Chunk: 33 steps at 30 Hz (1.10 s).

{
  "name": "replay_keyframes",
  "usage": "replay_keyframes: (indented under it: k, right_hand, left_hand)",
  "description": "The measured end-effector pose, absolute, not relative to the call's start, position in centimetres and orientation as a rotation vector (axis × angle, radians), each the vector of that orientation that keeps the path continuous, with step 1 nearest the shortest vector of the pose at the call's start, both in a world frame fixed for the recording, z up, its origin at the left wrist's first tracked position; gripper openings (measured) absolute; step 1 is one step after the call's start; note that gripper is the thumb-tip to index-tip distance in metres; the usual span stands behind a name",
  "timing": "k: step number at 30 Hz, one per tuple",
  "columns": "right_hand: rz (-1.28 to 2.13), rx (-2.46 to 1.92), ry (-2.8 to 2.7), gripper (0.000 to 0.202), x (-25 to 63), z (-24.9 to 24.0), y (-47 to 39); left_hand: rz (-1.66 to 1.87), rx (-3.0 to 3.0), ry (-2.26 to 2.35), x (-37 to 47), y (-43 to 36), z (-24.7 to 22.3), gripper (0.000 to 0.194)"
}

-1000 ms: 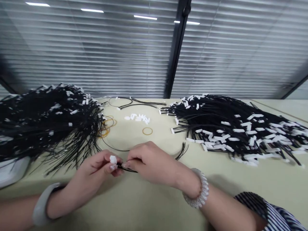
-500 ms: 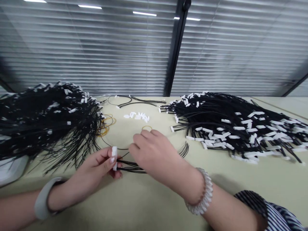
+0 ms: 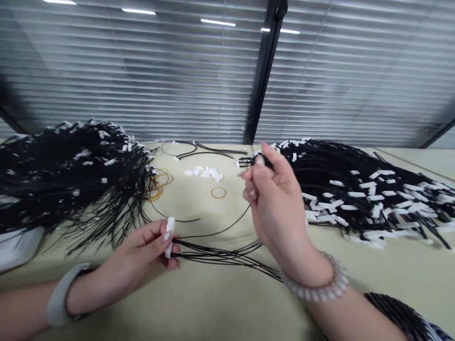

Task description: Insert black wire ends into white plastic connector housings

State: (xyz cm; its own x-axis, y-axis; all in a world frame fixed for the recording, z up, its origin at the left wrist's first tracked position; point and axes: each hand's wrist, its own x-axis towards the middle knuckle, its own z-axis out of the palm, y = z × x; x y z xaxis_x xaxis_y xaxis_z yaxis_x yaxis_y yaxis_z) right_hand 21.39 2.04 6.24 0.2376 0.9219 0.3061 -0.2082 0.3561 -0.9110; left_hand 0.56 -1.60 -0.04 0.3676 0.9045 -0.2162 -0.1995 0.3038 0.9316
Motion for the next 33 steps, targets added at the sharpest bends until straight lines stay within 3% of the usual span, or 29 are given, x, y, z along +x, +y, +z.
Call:
replay_keyframes:
  k: [4,12,28,33]
  right_hand:
    - [0.776,-1.063,-1.451,0.003,19.6,4.7,0.8]
    - [0.698,-1.110,-1.901,0.013,18.9,3.6,0.1]
    - [0.571,-1.204,-2.122,0.009,18.7,3.4,0.3]
    - [0.540,-1.276,-1.878,0.011,19.8,3.6,0.1]
  left_hand:
    - [0.877,0.917,0.911,0.8,-2.6,0.4,0.031]
    - [0.902,0.871,0.882,0.7,-3.1,0.4,0.027]
    - [0.901,0.816,0.822,0.1,-2.0,0.0,0.015]
    - [0.906,0.780,0.803,0.1,-2.1,0.1,0.016]
